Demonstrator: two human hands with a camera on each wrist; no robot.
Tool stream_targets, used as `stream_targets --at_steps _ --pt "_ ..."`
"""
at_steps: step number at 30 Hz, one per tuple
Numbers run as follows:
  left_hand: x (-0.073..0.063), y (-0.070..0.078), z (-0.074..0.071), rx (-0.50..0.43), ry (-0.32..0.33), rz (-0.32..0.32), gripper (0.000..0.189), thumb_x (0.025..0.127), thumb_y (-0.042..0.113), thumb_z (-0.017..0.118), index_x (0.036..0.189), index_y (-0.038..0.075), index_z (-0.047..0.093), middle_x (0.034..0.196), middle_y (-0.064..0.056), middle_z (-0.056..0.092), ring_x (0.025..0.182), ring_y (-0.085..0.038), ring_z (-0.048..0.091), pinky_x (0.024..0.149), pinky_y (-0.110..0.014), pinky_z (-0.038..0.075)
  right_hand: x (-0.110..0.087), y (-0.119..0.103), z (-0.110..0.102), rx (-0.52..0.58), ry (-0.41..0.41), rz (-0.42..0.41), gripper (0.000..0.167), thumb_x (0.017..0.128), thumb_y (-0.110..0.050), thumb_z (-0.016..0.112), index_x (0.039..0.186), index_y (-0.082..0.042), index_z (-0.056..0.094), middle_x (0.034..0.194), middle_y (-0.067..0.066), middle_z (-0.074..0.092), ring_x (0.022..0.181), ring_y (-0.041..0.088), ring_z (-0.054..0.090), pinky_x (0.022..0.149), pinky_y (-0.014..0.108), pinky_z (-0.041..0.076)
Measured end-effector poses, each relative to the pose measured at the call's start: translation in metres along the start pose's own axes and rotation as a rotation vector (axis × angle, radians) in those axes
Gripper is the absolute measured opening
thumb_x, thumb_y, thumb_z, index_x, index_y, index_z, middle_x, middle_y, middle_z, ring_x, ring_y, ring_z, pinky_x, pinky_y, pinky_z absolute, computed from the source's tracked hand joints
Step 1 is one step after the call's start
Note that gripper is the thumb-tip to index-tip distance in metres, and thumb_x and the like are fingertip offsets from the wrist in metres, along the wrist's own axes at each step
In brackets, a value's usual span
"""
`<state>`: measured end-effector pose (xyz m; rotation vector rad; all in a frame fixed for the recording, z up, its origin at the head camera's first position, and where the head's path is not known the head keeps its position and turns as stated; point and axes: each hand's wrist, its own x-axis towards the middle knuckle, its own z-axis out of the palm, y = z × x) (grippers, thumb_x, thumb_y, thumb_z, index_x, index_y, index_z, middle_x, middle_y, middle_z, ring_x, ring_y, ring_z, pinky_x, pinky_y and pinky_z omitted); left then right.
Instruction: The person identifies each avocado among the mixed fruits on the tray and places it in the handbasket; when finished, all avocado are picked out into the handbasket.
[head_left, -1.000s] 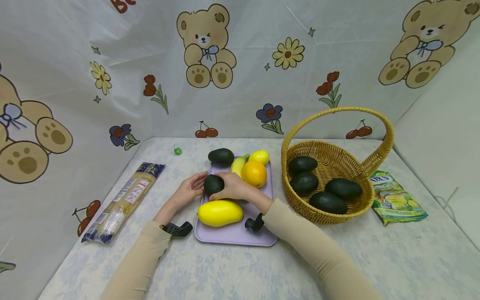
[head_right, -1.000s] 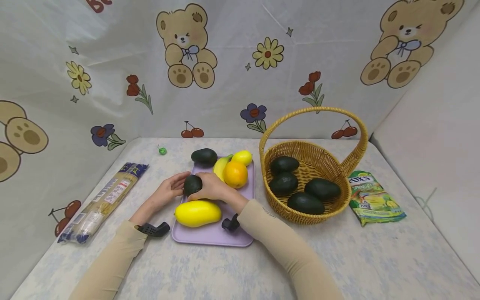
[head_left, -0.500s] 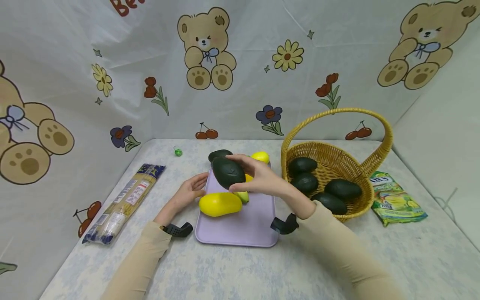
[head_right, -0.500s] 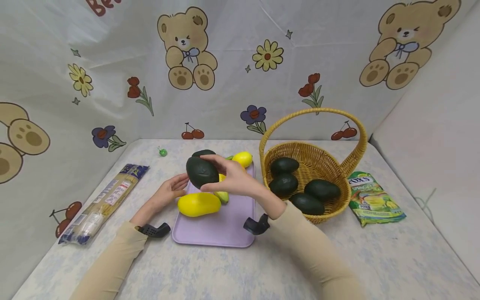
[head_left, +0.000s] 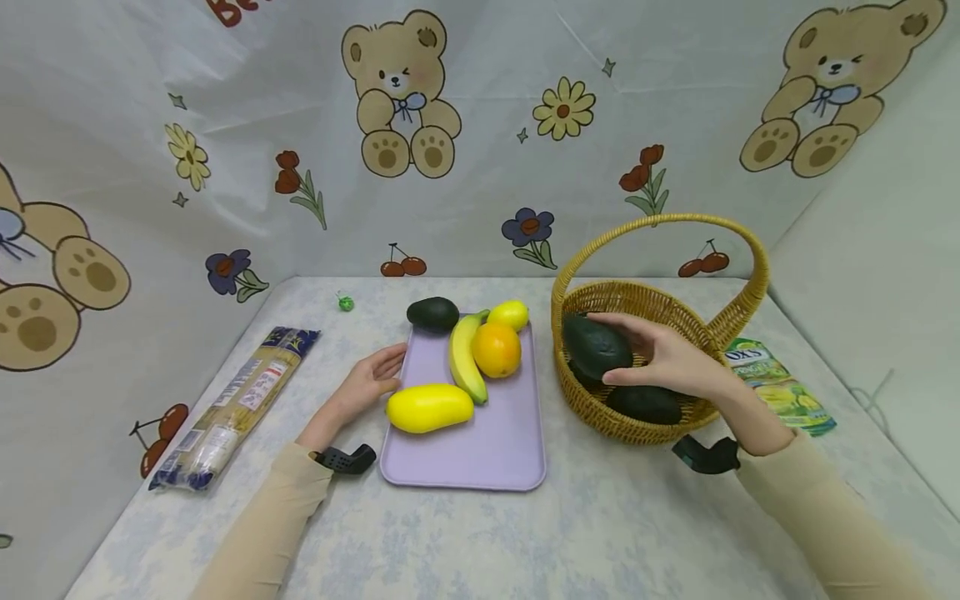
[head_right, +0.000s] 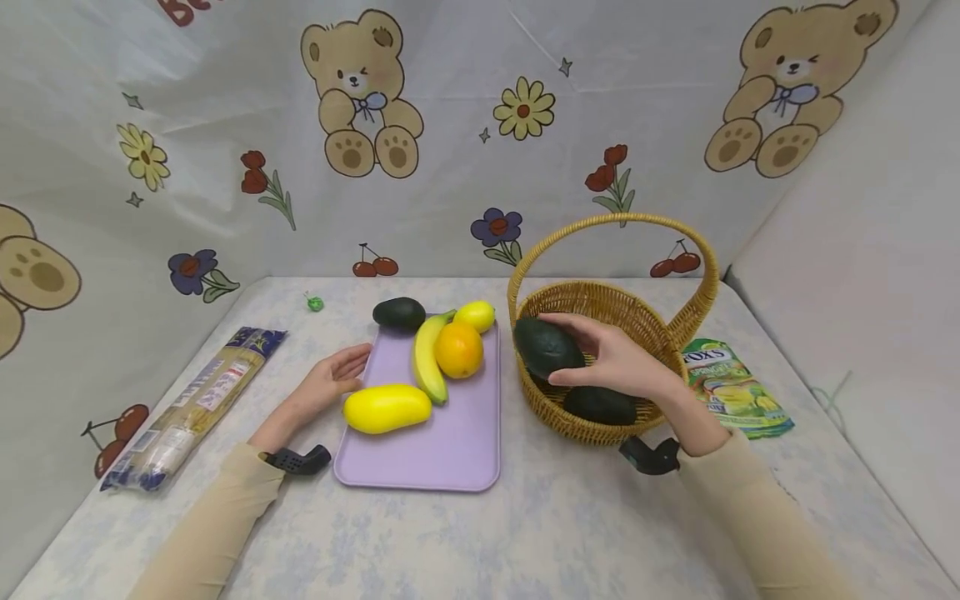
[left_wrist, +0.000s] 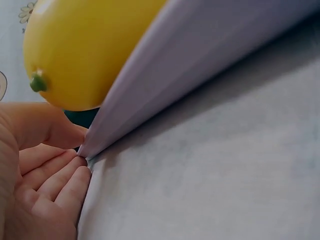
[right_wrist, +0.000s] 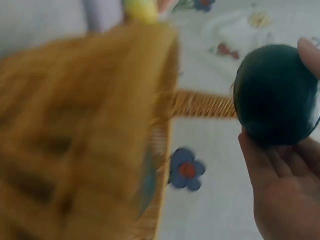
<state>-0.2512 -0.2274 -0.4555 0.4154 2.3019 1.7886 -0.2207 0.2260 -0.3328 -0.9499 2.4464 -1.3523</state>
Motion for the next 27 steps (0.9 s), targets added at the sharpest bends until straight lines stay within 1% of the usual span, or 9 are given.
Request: stream_targets --at_steps 3,5,8,10,11,17,20,24,27 --pt "0.000 0.001 -0.001 0.005 0.002 0.009 0.063 0.088 -0.010 0.050 0.146 -0.004 0.027 0.149 -0.021 0.029 0.135 -0.030 0.030 0.106 -0.030 0.033 -0.005 0.015 -0.012 -0.063 -0.044 0.044 0.071 0.082 -0.017 0.074 0.144 -0.021 0.039 0.142 0.004 0.040 0.121 0.016 0.045 0.093 0.021 0.045" --pt "-0.001 0.004 -0.001 -0.006 -0.001 0.004 0.063 0.088 -0.011 0.050 0.146 -0.005 0.026 0.149 -0.021 0.028 0.136 -0.031 0.030 0.106 -0.030 0.032 -0.008 0.023 -0.016 -0.093 -0.076 0.068 0.071 0.082 -0.020 0.074 0.144 -0.020 0.039 0.143 0.005 0.039 0.121 0.020 0.044 0.093 0.022 0.045" --pt "-0.002 0.002 0.000 -0.015 -0.002 0.002 0.063 0.087 -0.011 0.050 0.145 -0.005 0.027 0.149 -0.022 0.028 0.135 -0.031 0.030 0.106 -0.030 0.032 -0.010 0.032 -0.018 -0.123 -0.114 0.107 0.072 0.080 -0.024 0.076 0.143 -0.020 0.041 0.144 0.006 0.039 0.120 0.024 0.043 0.093 0.024 0.044" --pt "-0.002 0.001 0.000 -0.015 -0.003 0.002 0.063 0.087 -0.011 0.050 0.145 -0.006 0.026 0.149 -0.022 0.028 0.135 -0.031 0.030 0.106 -0.030 0.032 -0.010 0.035 -0.016 -0.126 -0.132 0.118 0.072 0.079 -0.025 0.077 0.142 -0.019 0.042 0.143 0.006 0.040 0.118 0.024 0.045 0.093 0.028 0.045" --pt "-0.001 -0.003 0.000 -0.012 0.002 0.007 0.063 0.087 -0.010 0.050 0.145 -0.005 0.027 0.149 -0.021 0.029 0.135 -0.031 0.030 0.105 -0.029 0.033 -0.009 0.036 -0.015 -0.137 -0.136 0.117 0.072 0.079 -0.026 0.077 0.142 -0.019 0.042 0.142 0.007 0.041 0.117 0.024 0.046 0.092 0.030 0.045" --pt "-0.003 -0.003 0.000 -0.020 0.002 0.017 0.063 0.087 -0.011 0.050 0.145 -0.006 0.026 0.148 -0.023 0.029 0.135 -0.033 0.030 0.106 -0.032 0.032 -0.005 0.039 -0.008 -0.225 -0.144 0.098 0.071 0.079 -0.032 0.076 0.141 -0.018 0.045 0.139 0.011 0.044 0.114 0.026 0.051 0.091 0.042 0.047" --pt "-0.003 -0.003 0.000 -0.018 -0.011 0.021 0.063 0.087 -0.012 0.049 0.145 -0.007 0.025 0.148 -0.024 0.027 0.135 -0.034 0.028 0.107 -0.033 0.031 -0.004 0.039 -0.005 -0.284 -0.133 0.096 0.074 0.077 -0.037 0.077 0.141 -0.015 0.045 0.139 0.013 0.045 0.116 0.028 0.050 0.091 0.046 0.046" --pt "-0.002 -0.002 0.001 -0.016 -0.008 0.018 0.063 0.087 -0.012 0.049 0.145 -0.007 0.025 0.149 -0.023 0.027 0.136 -0.033 0.028 0.107 -0.033 0.031 -0.005 0.037 -0.002 -0.344 -0.105 0.088 0.078 0.076 -0.039 0.077 0.142 -0.012 0.044 0.139 0.016 0.045 0.119 0.032 0.047 0.090 0.049 0.046" --pt "-0.001 -0.001 0.001 -0.017 -0.003 0.018 0.063 0.087 -0.012 0.049 0.145 -0.007 0.026 0.149 -0.023 0.027 0.136 -0.033 0.028 0.107 -0.033 0.031 -0.006 0.036 -0.002 -0.349 -0.093 0.073 0.079 0.077 -0.038 0.077 0.142 -0.009 0.043 0.139 0.018 0.045 0.121 0.034 0.045 0.089 0.050 0.047"
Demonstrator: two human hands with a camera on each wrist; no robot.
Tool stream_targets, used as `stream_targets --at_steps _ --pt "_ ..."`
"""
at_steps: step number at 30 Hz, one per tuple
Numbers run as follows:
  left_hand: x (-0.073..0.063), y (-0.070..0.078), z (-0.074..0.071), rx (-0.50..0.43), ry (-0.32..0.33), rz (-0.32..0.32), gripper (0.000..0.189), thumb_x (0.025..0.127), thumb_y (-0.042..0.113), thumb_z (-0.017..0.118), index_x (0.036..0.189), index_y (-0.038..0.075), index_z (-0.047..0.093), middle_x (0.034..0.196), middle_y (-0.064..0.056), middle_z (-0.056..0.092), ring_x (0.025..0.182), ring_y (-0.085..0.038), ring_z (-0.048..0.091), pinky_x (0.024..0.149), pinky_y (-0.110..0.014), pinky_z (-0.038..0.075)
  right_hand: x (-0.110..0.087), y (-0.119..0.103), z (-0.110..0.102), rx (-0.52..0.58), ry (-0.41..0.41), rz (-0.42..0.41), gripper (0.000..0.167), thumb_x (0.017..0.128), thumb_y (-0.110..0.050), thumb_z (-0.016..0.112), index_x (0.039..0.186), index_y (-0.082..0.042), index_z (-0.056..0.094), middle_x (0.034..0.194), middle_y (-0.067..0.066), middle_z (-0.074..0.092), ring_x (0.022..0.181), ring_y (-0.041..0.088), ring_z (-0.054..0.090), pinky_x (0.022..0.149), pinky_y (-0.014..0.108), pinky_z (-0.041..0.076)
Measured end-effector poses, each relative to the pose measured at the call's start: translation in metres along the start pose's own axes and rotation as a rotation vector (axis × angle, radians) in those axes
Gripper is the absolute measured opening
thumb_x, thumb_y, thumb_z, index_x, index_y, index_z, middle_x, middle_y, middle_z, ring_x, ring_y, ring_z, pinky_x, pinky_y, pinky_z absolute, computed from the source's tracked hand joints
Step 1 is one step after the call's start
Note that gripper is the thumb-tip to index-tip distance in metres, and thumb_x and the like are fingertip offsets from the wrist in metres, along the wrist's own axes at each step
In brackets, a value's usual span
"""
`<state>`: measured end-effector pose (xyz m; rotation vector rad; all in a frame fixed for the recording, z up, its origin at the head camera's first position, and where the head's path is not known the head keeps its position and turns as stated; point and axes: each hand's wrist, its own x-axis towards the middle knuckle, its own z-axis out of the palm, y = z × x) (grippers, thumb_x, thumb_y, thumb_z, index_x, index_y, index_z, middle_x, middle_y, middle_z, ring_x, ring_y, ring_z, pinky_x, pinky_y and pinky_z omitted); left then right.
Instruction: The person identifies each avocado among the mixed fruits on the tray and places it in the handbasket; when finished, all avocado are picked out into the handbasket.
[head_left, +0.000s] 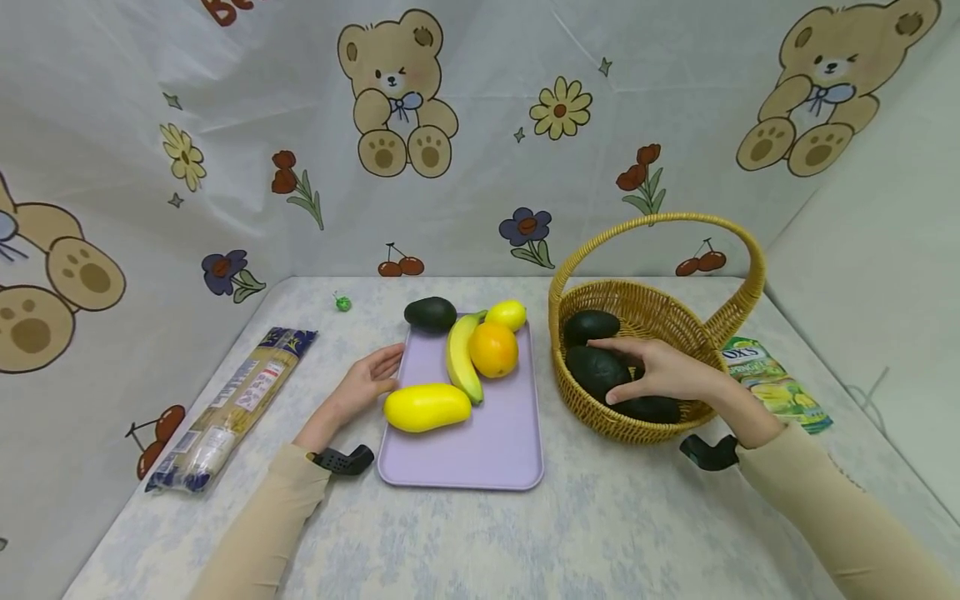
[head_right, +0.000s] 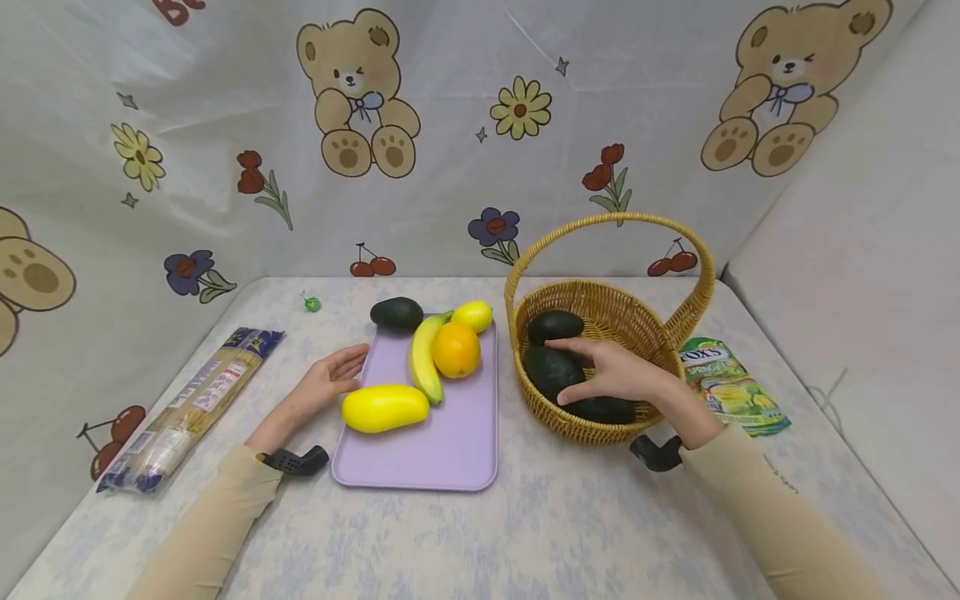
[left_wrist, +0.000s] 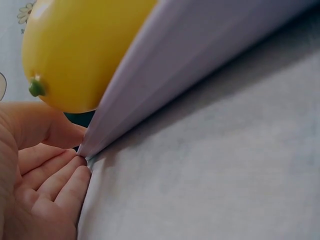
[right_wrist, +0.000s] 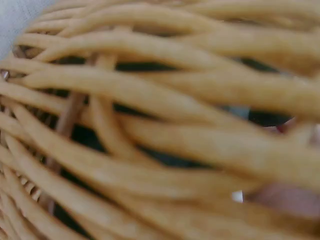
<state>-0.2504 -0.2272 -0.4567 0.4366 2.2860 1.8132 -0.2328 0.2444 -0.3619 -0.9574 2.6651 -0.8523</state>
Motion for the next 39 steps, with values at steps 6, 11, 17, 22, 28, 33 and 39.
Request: stream_targets --at_steps 6,11,17,22,28,33,39 --pt "0.000 0.003 0.000 -0.024 -0.010 -0.006 0.063 0.088 -0.013 0.049 0.145 -0.007 0.024 0.149 -0.024 0.025 0.136 -0.033 0.026 0.108 -0.034 0.029 -0.002 0.000 -0.002 0.095 0.003 -0.006 0.076 0.079 -0.032 0.076 0.142 -0.008 0.042 0.140 0.015 0.044 0.120 0.031 0.049 0.091 0.052 0.047" --pt "-0.001 0.004 0.000 -0.042 -0.013 -0.001 0.064 0.088 -0.013 0.049 0.146 -0.008 0.022 0.150 -0.026 0.022 0.137 -0.035 0.023 0.110 -0.037 0.026 -0.003 -0.004 -0.007 0.171 0.031 -0.007 0.071 0.082 -0.026 0.075 0.142 -0.008 0.043 0.141 0.011 0.045 0.124 0.030 0.047 0.097 0.047 0.045" --pt "-0.002 0.002 -0.001 -0.025 -0.011 -0.005 0.063 0.088 -0.013 0.049 0.145 -0.008 0.023 0.149 -0.025 0.024 0.136 -0.034 0.026 0.108 -0.035 0.029 -0.005 -0.031 -0.017 0.301 0.161 -0.111 0.059 0.082 -0.010 0.073 0.136 -0.005 0.049 0.134 0.013 0.051 0.121 0.020 0.051 0.096 0.019 0.043" --pt "-0.001 0.002 -0.001 -0.009 -0.005 0.000 0.063 0.087 -0.012 0.049 0.145 -0.007 0.025 0.149 -0.023 0.027 0.136 -0.033 0.028 0.107 -0.033 0.031 0.004 -0.070 -0.015 0.395 0.227 -0.297 0.059 0.080 0.004 0.071 0.134 0.002 0.048 0.133 0.020 0.050 0.120 0.017 0.051 0.099 0.025 0.043" --pt "0.000 0.003 -0.003 0.023 0.010 -0.005 0.063 0.087 -0.011 0.050 0.145 -0.006 0.026 0.149 -0.022 0.029 0.135 -0.032 0.031 0.106 -0.032 0.033 0.046 -0.109 -0.003 0.462 0.245 -0.412 0.062 0.081 -0.001 0.072 0.136 0.003 0.045 0.138 0.016 0.047 0.125 0.027 0.045 0.104 0.033 0.039" --pt "0.001 0.003 -0.005 0.007 0.004 0.015 0.063 0.087 -0.012 0.049 0.145 -0.007 0.026 0.148 -0.024 0.028 0.135 -0.033 0.030 0.107 -0.034 0.032 0.101 -0.122 0.014 0.492 0.229 -0.367 0.064 0.082 -0.006 0.072 0.139 0.000 0.043 0.140 0.011 0.046 0.127 0.022 0.044 0.106 0.030 0.036" --pt "0.000 0.001 -0.002 -0.020 -0.005 0.000 0.064 0.087 -0.012 0.051 0.145 -0.007 0.024 0.149 -0.024 0.026 0.135 -0.034 0.028 0.108 -0.036 0.030 0.164 -0.117 0.044 0.478 0.236 -0.174 0.066 0.083 -0.020 0.073 0.141 -0.005 0.043 0.139 0.009 0.047 0.126 0.018 0.045 0.105 0.027 0.037"
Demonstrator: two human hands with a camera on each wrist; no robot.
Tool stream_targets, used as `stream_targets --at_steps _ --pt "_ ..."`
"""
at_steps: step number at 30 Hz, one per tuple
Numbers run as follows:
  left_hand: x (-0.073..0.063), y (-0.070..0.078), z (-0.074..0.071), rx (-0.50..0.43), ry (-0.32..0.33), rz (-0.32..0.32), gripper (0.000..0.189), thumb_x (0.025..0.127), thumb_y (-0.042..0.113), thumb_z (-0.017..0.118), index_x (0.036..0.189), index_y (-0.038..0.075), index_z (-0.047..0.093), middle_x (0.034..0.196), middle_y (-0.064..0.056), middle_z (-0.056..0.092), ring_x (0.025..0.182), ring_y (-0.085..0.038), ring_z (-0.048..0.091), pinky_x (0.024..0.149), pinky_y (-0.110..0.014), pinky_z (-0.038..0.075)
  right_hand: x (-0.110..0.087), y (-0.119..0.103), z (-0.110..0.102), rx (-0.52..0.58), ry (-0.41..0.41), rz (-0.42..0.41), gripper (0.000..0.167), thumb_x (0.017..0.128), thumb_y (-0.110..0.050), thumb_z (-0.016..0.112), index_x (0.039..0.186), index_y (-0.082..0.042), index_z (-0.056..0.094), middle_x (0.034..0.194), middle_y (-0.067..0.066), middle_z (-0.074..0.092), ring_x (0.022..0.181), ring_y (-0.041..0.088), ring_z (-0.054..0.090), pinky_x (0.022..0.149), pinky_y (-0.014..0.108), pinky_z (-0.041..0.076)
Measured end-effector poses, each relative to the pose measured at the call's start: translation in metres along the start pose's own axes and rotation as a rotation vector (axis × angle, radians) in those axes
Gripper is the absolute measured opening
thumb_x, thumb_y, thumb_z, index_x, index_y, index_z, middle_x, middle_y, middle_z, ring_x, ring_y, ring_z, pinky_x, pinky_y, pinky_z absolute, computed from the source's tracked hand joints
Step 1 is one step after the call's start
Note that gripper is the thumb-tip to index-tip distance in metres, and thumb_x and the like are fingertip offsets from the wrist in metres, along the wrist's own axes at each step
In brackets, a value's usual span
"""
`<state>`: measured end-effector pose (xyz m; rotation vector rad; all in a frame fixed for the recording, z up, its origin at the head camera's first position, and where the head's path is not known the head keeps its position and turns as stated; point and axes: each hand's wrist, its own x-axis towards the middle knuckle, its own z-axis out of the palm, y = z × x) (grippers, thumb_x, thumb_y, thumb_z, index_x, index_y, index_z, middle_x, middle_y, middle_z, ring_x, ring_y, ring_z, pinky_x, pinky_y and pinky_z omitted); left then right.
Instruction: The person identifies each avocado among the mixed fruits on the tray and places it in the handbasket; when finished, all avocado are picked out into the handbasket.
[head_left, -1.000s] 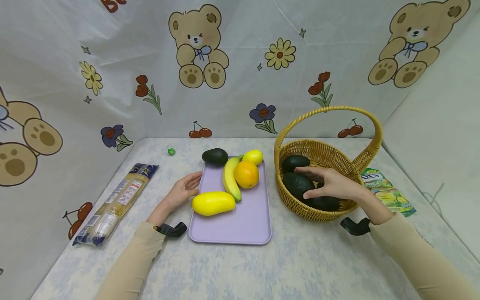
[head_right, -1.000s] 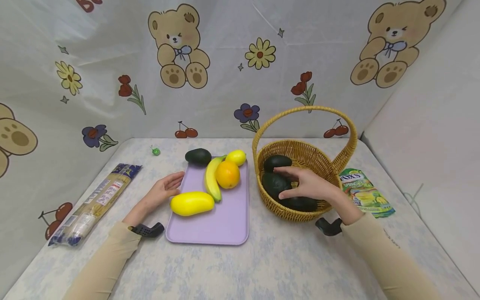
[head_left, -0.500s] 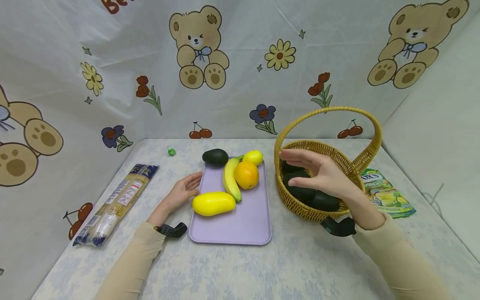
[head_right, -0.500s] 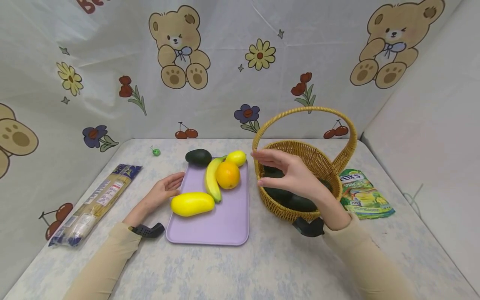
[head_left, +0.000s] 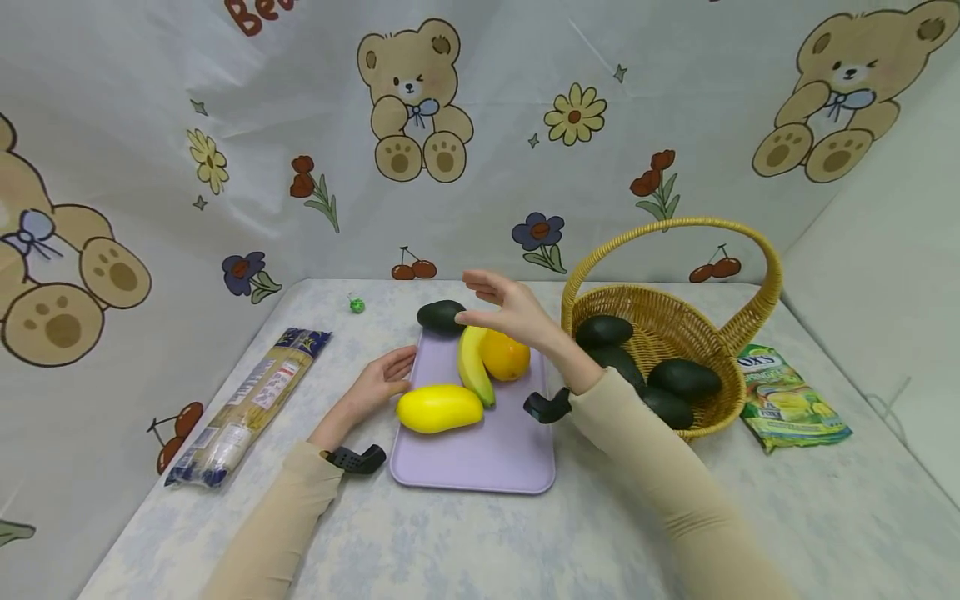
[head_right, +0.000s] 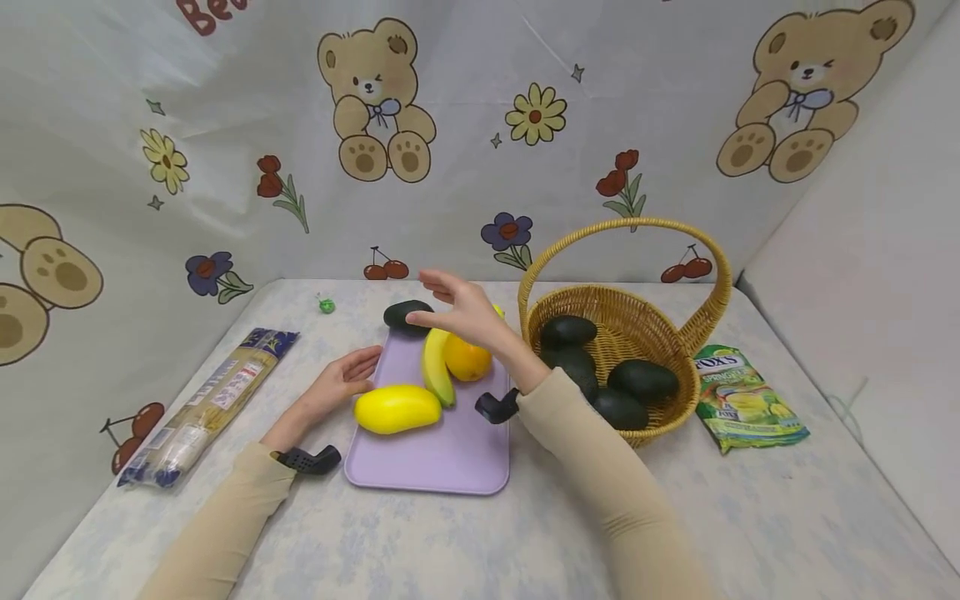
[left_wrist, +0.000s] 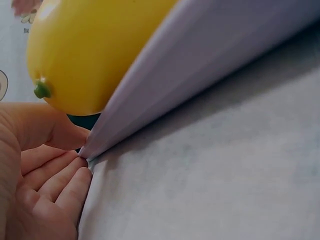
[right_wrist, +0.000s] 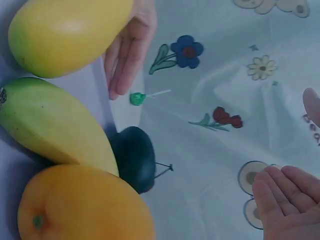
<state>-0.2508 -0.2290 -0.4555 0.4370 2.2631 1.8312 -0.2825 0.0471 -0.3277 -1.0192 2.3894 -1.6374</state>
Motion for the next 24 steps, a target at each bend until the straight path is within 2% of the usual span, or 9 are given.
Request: stream_targets --at_steps 3,8,10,17,24 --pt "-0.003 0.006 0.003 -0.008 -0.007 -0.018 0.065 0.087 -0.012 0.050 0.145 -0.008 0.023 0.149 -0.025 0.025 0.136 -0.035 0.027 0.108 -0.038 0.029 0.020 0.017 0.012 -0.040 -0.007 0.097 0.069 0.083 -0.027 0.073 0.142 -0.008 0.042 0.140 0.007 0.046 0.126 0.019 0.045 0.105 0.027 0.037" --pt "-0.002 0.004 0.002 -0.014 -0.004 -0.019 0.064 0.086 -0.014 0.049 0.145 -0.009 0.023 0.149 -0.026 0.025 0.136 -0.035 0.027 0.109 -0.039 0.029 0.050 0.038 0.016 -0.102 -0.060 0.193 0.070 0.084 -0.027 0.072 0.143 -0.007 0.039 0.142 0.009 0.044 0.129 0.022 0.041 0.106 0.031 0.036" --pt "0.000 -0.004 0.000 -0.001 0.002 -0.009 0.064 0.086 -0.013 0.050 0.145 -0.007 0.024 0.149 -0.025 0.026 0.136 -0.034 0.028 0.108 -0.036 0.030 0.058 0.045 0.015 -0.136 -0.091 0.219 0.070 0.084 -0.026 0.072 0.143 -0.005 0.039 0.142 0.010 0.043 0.130 0.023 0.041 0.106 0.031 0.036" --pt "0.000 -0.005 -0.002 0.013 0.016 -0.008 0.064 0.086 -0.011 0.052 0.145 -0.005 0.027 0.148 -0.022 0.029 0.135 -0.031 0.031 0.106 -0.033 0.033 0.080 0.065 0.015 -0.250 -0.216 0.279 0.073 0.083 -0.029 0.073 0.144 -0.006 0.038 0.143 0.010 0.043 0.129 0.023 0.041 0.105 0.034 0.037" --pt "0.002 -0.004 0.000 0.013 0.009 -0.012 0.064 0.086 -0.012 0.050 0.145 -0.006 0.027 0.148 -0.022 0.029 0.135 -0.031 0.031 0.106 -0.031 0.033 0.092 0.072 0.020 -0.297 -0.316 0.326 0.075 0.083 -0.027 0.073 0.145 -0.006 0.036 0.146 0.010 0.040 0.133 0.024 0.036 0.108 0.035 0.034"
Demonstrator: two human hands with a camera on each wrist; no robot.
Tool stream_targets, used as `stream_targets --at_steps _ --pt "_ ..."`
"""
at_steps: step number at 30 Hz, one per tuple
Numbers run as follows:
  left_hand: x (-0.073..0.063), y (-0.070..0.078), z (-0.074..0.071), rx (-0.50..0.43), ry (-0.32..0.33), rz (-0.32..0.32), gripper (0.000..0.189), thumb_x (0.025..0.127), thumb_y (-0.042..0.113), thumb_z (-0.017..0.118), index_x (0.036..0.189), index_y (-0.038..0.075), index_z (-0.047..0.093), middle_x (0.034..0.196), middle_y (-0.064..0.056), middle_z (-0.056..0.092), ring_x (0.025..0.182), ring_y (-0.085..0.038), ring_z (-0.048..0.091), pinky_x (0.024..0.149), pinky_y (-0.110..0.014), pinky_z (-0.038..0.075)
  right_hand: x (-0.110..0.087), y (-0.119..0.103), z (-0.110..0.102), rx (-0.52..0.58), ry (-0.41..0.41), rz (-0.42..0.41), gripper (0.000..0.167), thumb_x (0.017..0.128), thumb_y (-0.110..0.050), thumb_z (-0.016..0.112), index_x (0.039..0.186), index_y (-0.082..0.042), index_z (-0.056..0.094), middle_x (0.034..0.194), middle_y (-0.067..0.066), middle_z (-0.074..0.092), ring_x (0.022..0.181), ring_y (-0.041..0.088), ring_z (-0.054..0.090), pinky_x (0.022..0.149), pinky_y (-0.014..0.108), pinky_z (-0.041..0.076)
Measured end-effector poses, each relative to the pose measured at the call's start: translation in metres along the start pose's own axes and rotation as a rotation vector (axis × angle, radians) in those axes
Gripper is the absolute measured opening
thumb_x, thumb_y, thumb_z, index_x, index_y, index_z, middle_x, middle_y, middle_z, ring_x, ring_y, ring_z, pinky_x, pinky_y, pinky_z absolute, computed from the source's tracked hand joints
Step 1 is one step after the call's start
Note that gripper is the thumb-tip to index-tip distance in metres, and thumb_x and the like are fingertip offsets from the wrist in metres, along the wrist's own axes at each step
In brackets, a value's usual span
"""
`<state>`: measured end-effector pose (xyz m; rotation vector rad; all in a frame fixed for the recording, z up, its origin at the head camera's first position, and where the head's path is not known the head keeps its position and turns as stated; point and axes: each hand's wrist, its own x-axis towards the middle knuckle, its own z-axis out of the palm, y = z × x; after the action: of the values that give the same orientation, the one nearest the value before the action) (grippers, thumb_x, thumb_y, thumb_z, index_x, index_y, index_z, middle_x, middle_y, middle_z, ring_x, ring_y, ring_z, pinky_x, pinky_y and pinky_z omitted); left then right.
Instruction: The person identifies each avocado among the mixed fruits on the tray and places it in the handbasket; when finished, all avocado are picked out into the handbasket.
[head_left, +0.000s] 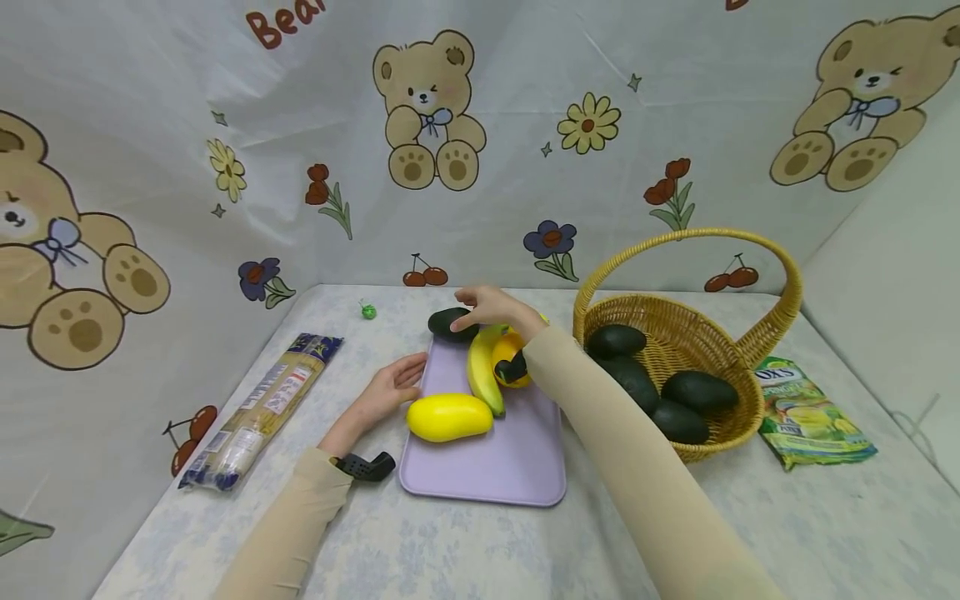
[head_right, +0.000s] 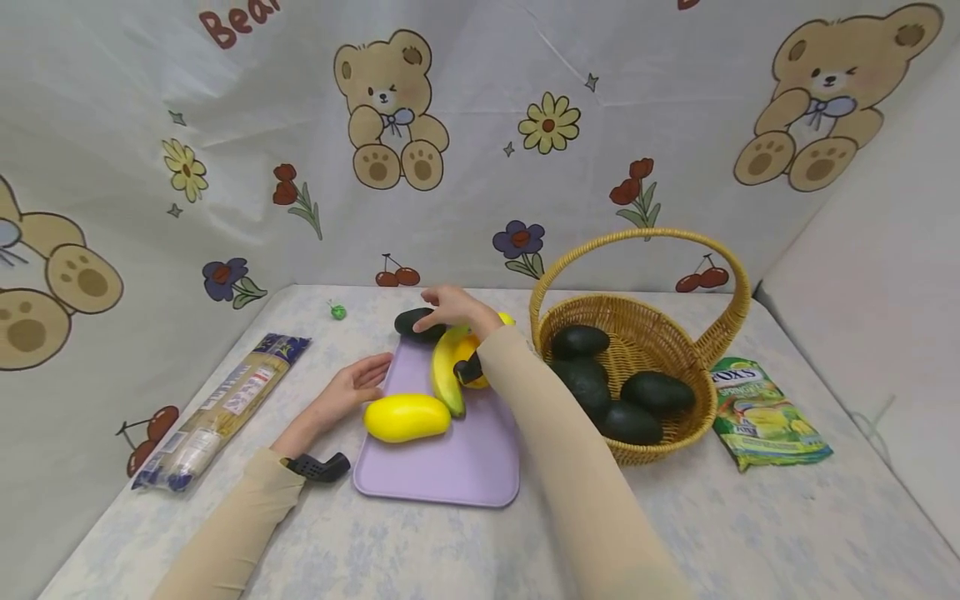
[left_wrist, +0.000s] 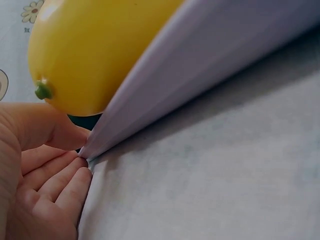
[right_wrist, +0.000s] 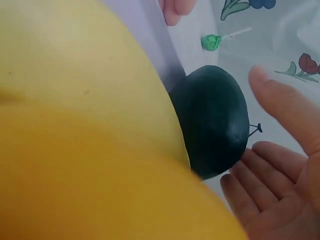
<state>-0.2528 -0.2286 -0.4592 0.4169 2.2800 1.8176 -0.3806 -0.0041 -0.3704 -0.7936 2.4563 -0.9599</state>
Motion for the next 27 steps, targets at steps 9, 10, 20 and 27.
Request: stream_targets --at_steps 9,10,20,27 --pt "0.001 0.001 0.003 0.008 0.002 -0.018 0.064 0.086 -0.010 0.052 0.146 -0.003 0.028 0.149 -0.018 0.031 0.134 -0.027 0.033 0.106 -0.031 0.033 0.008 0.011 0.017 -0.154 -0.013 0.007 0.071 0.079 -0.031 0.076 0.140 -0.008 0.046 0.137 0.009 0.049 0.118 0.023 0.045 0.102 0.034 0.038" --pt "0.002 0.001 0.003 0.006 -0.001 -0.015 0.064 0.086 -0.010 0.051 0.146 -0.003 0.028 0.149 -0.019 0.030 0.135 -0.028 0.032 0.106 -0.031 0.033 0.007 0.010 0.018 -0.148 -0.012 0.004 0.071 0.079 -0.031 0.076 0.139 -0.009 0.047 0.136 0.009 0.050 0.117 0.023 0.046 0.102 0.034 0.038" --pt "0.003 0.000 0.003 -0.030 -0.022 -0.011 0.064 0.087 -0.014 0.050 0.145 -0.008 0.023 0.149 -0.024 0.025 0.136 -0.033 0.028 0.108 -0.036 0.030 -0.005 0.003 0.024 -0.146 -0.082 -0.040 0.064 0.078 -0.034 0.076 0.134 -0.013 0.053 0.132 0.004 0.053 0.113 0.019 0.049 0.100 0.033 0.040" --pt "0.001 0.000 0.001 0.008 0.004 -0.012 0.064 0.087 -0.012 0.051 0.145 -0.006 0.026 0.148 -0.023 0.028 0.134 -0.032 0.032 0.107 -0.037 0.032 -0.020 -0.018 0.012 0.031 -0.047 -0.151 0.062 0.081 -0.028 0.074 0.137 -0.013 0.050 0.129 0.004 0.054 0.106 0.018 0.054 0.091 0.030 0.046"
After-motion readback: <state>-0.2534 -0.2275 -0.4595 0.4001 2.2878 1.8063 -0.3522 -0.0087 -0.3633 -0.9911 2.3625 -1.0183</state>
